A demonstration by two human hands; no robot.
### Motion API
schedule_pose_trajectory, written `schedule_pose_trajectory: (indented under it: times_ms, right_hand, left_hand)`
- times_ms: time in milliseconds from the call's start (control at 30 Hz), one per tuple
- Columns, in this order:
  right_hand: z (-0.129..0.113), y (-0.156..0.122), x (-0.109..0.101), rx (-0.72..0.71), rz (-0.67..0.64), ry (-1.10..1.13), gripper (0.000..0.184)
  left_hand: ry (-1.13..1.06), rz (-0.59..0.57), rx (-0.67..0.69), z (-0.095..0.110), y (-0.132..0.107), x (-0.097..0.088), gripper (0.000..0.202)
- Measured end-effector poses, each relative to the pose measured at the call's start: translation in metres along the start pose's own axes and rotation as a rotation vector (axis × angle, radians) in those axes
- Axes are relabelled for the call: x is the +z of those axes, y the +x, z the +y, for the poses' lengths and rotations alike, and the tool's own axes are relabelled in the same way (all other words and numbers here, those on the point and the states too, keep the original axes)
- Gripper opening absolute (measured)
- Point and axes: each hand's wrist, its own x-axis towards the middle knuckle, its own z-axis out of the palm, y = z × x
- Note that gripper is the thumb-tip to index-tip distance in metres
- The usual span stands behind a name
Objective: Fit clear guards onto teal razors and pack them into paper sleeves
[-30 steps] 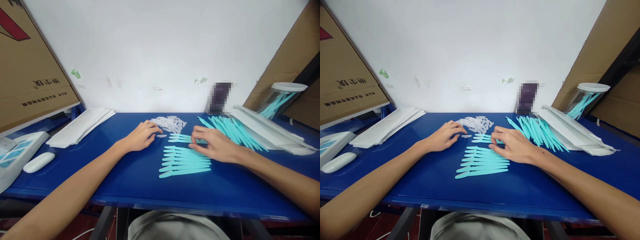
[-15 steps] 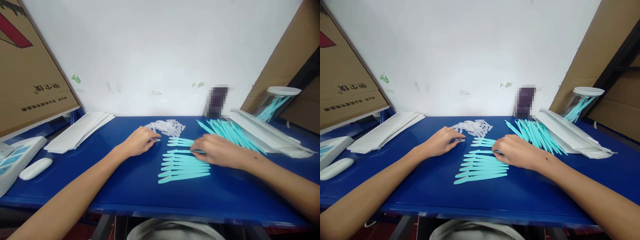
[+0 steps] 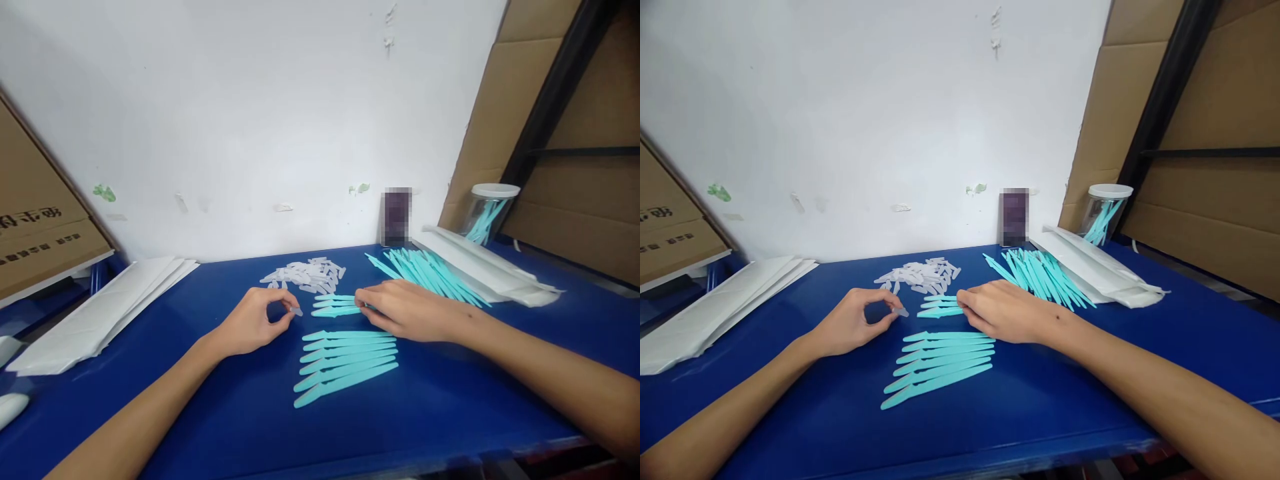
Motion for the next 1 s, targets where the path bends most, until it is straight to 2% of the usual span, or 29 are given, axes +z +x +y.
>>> schedule_pose_trajectory:
  times_ms: [133,300,800,1000]
  right_hand:
    - [0.003,-0.002,0.001,0.041,-0.053,0.114,0.022]
    - [0.009,-0.002,0.004,0.061,-0.108,0.177,0.023]
    - [0.011,-0.001,0.004,0.016,-0.084,0.147,0.025]
    - [0.012,-0.003,0.001,0.021,-0.081,0.161,0.028]
  left_hand:
    - [-0.096,-0.038,-0.021,0.01,-0.001,0.0,0.011]
    - [-0.104,-0.086,-0.039,0.012,0.001,0.005,0.017]
    - [0.056,-0.052,0.006,0.003,0.004,0.012,0.016]
    - [0.057,-0.054,-0.033,0.004,0.006,0.014,0.017]
